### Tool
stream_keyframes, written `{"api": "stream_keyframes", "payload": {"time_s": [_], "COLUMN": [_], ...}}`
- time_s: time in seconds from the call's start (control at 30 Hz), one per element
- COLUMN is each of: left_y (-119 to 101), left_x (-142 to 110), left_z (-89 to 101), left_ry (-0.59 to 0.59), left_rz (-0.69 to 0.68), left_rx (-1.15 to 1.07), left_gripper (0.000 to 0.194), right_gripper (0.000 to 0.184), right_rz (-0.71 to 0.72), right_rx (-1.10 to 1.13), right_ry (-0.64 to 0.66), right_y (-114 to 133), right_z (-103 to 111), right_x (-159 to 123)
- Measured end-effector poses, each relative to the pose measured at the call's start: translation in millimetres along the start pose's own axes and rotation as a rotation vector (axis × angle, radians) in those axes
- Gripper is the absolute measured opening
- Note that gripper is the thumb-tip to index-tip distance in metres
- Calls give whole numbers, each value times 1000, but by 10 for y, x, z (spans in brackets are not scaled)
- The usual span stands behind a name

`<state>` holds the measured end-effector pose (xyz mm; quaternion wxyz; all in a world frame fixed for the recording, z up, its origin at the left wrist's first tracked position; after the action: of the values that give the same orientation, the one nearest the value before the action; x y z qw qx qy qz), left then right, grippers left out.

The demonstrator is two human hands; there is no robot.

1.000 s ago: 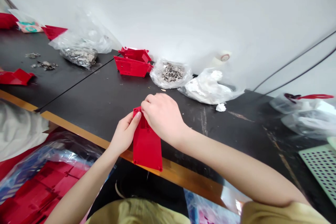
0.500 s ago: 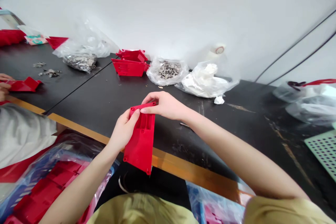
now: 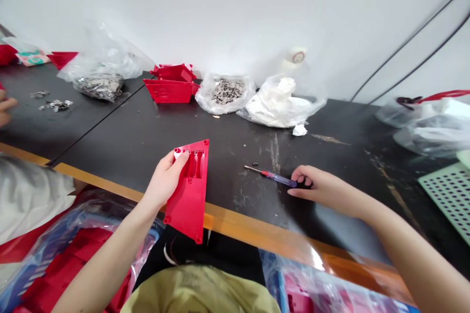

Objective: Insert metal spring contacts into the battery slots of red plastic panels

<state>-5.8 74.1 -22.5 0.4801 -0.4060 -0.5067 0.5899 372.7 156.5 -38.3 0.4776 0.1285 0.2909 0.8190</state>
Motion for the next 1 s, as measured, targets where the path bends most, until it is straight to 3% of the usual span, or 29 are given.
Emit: {"api": "stream_keyframes", "payload": {"time_s": [0.13,0.23,0.37,0.5,0.53,0.6,0.67,0.73,0.8,0.87,0.93,1.0], "left_y": [-22,-58,-13,150,186,230,242,236,224,217,218,222], "left_x": [-9,-56,-146,-210,-215,-213,-199,-180,-161,-145,-134,-128], "left_z": [-24,-32,-4,27,31,39,44,49,55,62,62,53], "left_ry": [-6,44,104,131,124,97,91,106,131,146,159,171], "left_rz": [19,104,190,114,92,70,80,104,123,149,169,158], "left_rx": [-32,-151,-221,-37,46,210,299,304,298,326,374,400], "left_gripper": [32,28,26,32,34,38,42,44,41,32,23,19], "right_gripper": [6,8,17,15,13,17,26,28,28,28,24,28], "right_rz": [23,-12,-189,-202,-191,-210,-274,-390,-527,-569,-445,-184], "right_rx": [85,260,645,944,1032,1128,1184,1310,1440,1425,1306,1097], "right_ry": [9,-93,-360,-832,-858,-665,-379,-254,-321,-379,-423,-535], "right_y": [-35,171,691,1249,1367,1590,1797,1974,2107,2196,2233,2228], "right_z": [-47,47,149,210,214,178,58,-144,-399,-659,-872,-1018], "right_x": [-56,-22,76,248,322,521,734,911,1028,1083,1077,1007]}}
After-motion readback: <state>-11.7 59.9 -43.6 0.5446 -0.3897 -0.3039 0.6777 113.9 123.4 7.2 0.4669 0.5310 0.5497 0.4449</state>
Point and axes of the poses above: each hand's wrist, its own x-axis towards the middle knuckle, its own z-axis out of the back of the hand, y = z × x, the point moved 2 cm from there along x, towards the middle knuckle, and after that the axes turned 6 degrees about -z, right-handed, at the moved point
